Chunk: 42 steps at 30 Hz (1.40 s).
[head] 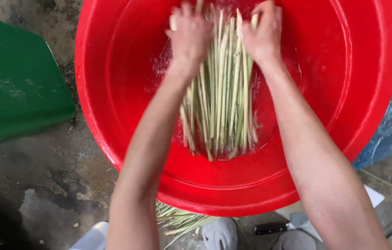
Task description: The person cuts a lemongrass stalk on a board, washes several stalks in a large red tub of water by hand, and then removes stalks from a plastic bag to continue the process.
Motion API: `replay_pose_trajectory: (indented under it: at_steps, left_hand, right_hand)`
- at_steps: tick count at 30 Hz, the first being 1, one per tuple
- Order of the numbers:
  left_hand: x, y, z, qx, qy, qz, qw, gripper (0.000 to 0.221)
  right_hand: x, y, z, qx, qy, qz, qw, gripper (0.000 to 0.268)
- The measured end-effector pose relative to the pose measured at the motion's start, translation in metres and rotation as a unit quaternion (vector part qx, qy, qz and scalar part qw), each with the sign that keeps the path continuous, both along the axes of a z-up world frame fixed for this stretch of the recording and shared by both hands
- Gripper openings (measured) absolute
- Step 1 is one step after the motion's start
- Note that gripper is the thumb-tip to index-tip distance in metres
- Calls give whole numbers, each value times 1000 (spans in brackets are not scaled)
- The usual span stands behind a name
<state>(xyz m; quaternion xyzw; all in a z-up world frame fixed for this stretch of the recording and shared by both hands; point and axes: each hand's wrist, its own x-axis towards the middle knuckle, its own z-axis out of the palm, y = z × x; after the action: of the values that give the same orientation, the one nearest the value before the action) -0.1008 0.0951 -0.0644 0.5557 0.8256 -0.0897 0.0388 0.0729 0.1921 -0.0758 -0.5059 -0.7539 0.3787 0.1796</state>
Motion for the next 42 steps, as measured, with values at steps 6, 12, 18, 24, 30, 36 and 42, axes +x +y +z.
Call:
replay_pose_trajectory:
  at_steps: [6, 12, 18, 24, 30, 36, 42]
  left_hand:
    - [-18, -71, 11, 289, -235, 177, 911, 78]
    - [45, -62, 24, 124, -394, 431, 802, 128]
    - [35, -65, 33, 358, -626, 253, 645, 74]
    - [2, -80, 93, 281, -646, 198, 681, 56]
    - [-19, -103, 77, 213, -555, 261, 761, 55]
    - [29, -89, 24, 142, -496, 394, 761, 129]
    - [61, -61, 23, 241, -580, 334, 702, 124]
  right_hand:
    - [6, -45, 22, -220, 5, -51, 974, 91]
    - [-7, -71, 73, -360, 16, -20, 933, 106]
    - [-29, -74, 93, -294, 98, -3, 951, 104]
    - [9, -24, 85, -352, 328, 24, 876, 44]
    - [18, -16, 43, -308, 246, 43, 918, 49]
    - [9, -60, 70, -339, -13, -32, 940, 105]
    - [5, -70, 90, -424, 57, -40, 903, 110]
